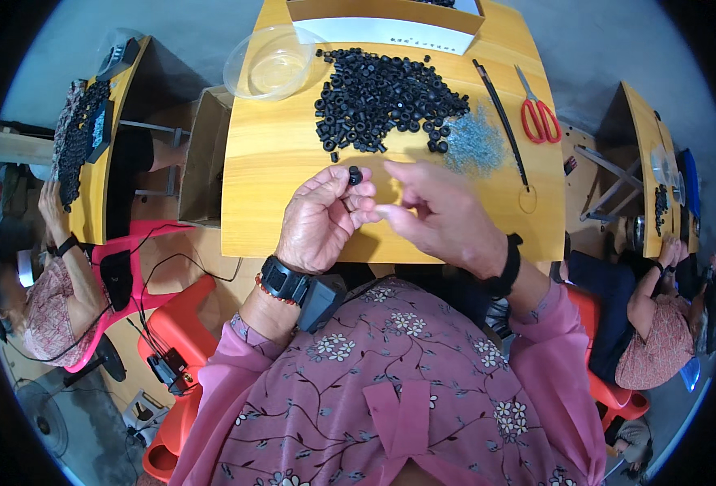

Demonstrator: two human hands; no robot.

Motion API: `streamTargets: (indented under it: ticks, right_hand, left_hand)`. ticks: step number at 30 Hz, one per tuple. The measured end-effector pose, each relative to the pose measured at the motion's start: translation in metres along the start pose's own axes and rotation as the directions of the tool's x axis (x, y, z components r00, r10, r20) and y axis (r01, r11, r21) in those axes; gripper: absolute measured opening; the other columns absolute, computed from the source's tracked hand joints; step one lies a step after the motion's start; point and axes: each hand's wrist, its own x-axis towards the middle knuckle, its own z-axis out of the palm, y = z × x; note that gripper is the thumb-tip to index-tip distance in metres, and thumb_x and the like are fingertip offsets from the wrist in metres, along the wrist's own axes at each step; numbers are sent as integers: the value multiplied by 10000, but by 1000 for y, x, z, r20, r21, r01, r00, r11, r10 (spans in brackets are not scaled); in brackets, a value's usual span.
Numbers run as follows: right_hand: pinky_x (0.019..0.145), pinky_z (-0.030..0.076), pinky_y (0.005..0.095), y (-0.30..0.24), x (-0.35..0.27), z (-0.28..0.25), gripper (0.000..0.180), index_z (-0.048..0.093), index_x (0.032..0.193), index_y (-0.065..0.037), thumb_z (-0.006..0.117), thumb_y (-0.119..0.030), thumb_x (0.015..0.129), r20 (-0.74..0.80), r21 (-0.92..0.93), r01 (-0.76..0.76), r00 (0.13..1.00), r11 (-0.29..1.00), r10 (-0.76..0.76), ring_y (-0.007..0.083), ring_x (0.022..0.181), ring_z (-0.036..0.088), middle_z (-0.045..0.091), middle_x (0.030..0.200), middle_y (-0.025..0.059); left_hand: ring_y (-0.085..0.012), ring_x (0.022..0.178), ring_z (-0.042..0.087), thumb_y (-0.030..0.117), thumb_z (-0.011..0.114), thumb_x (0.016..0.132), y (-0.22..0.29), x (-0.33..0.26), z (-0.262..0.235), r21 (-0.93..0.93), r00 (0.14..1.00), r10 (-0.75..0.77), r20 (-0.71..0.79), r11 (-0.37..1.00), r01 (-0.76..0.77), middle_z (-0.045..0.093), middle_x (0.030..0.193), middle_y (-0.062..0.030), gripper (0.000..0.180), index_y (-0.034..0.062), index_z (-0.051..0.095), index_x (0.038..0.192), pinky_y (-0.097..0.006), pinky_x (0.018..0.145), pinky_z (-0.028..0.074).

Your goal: Manually assemble small black plastic components by hand.

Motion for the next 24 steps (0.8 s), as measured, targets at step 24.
streamTargets:
  ticks: [24]
  right_hand:
    - [704, 502, 432, 67, -87, -71, 245, 622, 1125, 11, 619, -79, 897, -302, -322, -377, 910, 868, 283, 363, 822, 622, 601, 921, 173]
  left_hand:
    - [-187, 867, 656, 72, 602, 971, 84, -1, -68, 577, 672, 711, -206, 643, -503, 677, 1095, -137, 379, 17, 509, 1335, -329, 808, 563]
